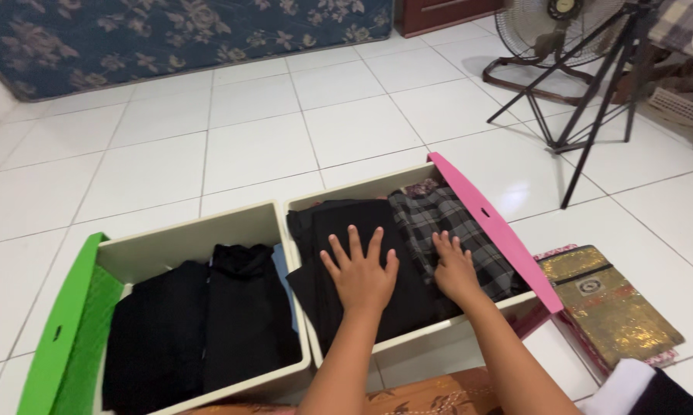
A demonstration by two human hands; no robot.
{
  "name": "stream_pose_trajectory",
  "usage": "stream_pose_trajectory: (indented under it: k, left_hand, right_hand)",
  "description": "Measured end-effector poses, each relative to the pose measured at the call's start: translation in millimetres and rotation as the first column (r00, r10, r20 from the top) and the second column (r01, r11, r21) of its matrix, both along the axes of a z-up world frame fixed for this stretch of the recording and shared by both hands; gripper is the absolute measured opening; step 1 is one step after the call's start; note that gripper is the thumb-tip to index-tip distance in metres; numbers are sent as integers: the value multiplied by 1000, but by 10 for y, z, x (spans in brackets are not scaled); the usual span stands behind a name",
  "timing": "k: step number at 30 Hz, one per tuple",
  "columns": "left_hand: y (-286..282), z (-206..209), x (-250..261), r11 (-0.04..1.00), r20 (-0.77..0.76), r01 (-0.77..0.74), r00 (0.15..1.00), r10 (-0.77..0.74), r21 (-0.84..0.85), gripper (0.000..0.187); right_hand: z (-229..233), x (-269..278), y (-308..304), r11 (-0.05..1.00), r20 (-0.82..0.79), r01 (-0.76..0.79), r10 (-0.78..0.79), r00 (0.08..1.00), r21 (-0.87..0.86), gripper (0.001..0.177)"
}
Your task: The person organizes folded clothes by transferring them between two storage boxes. They pick up folded garments, place them into the boxes, and adjust the stacks to fit neatly.
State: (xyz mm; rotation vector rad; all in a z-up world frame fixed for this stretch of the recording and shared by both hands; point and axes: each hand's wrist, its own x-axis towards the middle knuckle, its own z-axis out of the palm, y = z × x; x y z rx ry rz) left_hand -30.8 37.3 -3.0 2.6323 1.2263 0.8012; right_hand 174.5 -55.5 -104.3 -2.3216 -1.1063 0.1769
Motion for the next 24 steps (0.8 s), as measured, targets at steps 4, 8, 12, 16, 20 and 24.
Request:
stream_pose_trajectory:
  k: [4,8,12,16,20,24]
  left_hand:
    - [82,75,-5,986,-42,56,997,-63,-154,59]
    - [174,174,-173,968,-46,153,985,-165,-200,60]
    - [228,267,-580,971,14,221,975,-221,-89,52]
    - [544,403,-1175,987,86,158,984,-158,12,43]
    - [983,570,-1847,998,77,9,997,-13,59,45]
    - [1258,598,-2468,989,175,-146,975,137,39,43]
  right_hand:
    - [202,-246,-38,997,-85,17,-11,996,76,60]
    - [599,-734,-11,993,88,-21,11,996,115,58]
    - [1028,-1336,133,962,281,-161,95,955,221,62]
    - [1349,-1814,365,930,376,-261,152,914,259,67]
    - [1503,-2211,617,910,372,-334,229,899,247,69]
    - [1487,-2553,927,879,359,-418,323,876,228,67]
